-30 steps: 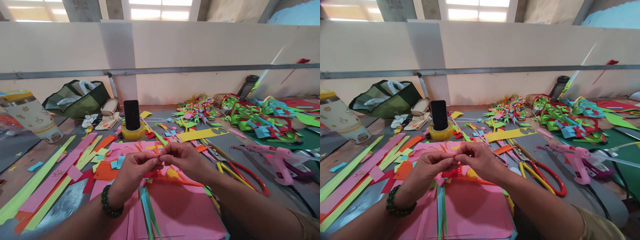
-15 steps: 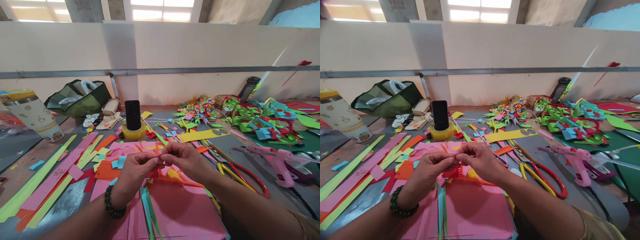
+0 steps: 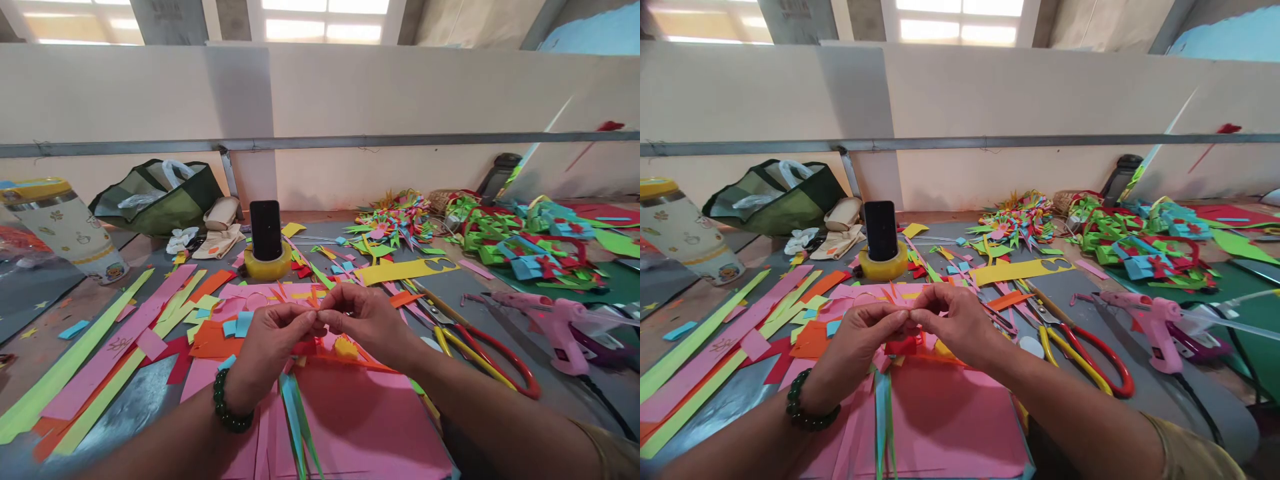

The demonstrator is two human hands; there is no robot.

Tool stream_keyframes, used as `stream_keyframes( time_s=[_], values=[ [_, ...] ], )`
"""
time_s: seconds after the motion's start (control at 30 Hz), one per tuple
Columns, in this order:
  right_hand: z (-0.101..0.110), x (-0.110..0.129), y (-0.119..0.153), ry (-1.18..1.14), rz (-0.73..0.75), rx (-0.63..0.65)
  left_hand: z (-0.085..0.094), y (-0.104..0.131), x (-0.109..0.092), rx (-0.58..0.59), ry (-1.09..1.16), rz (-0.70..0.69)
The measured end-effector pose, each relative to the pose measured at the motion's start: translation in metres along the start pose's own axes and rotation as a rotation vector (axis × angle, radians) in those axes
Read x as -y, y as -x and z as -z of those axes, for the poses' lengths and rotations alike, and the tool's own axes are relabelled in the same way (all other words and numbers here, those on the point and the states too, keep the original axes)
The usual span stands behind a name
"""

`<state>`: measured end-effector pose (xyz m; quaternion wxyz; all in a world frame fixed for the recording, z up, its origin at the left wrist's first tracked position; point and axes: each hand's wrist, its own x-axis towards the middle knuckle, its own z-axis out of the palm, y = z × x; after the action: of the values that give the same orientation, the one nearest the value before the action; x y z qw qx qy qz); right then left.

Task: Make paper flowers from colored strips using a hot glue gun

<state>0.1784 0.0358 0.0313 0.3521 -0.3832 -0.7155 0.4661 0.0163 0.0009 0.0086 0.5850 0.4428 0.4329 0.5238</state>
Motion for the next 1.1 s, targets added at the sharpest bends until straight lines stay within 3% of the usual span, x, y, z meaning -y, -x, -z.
stream_keyframes(
  time_s=[0.2,0.47,0.7,1.1],
  values=[
    [0.005,-0.0029,-0.0023,-0.106,-0.075,0.152,0.0017,-0.0024,-0.002,-0.071,-0.053,-0.077],
    [0.0021,-0.0017,-0.0025,-0.021,-0.032,0.099,0.0,0.0006,-0.003,-0.052,-0.205,-0.181],
    [-0.0006,-0.0024,-0.0007,0.106,0.051,0.071,-0.0016,0.0014,-0.003,0.007,-0.055,-0.024],
    [-0.0018,-0.0039,-0.0005,0.189,0.052,0.085,-0.0008,0.0007,-0.002,0.045,-0.111,-0.028]
  ],
)
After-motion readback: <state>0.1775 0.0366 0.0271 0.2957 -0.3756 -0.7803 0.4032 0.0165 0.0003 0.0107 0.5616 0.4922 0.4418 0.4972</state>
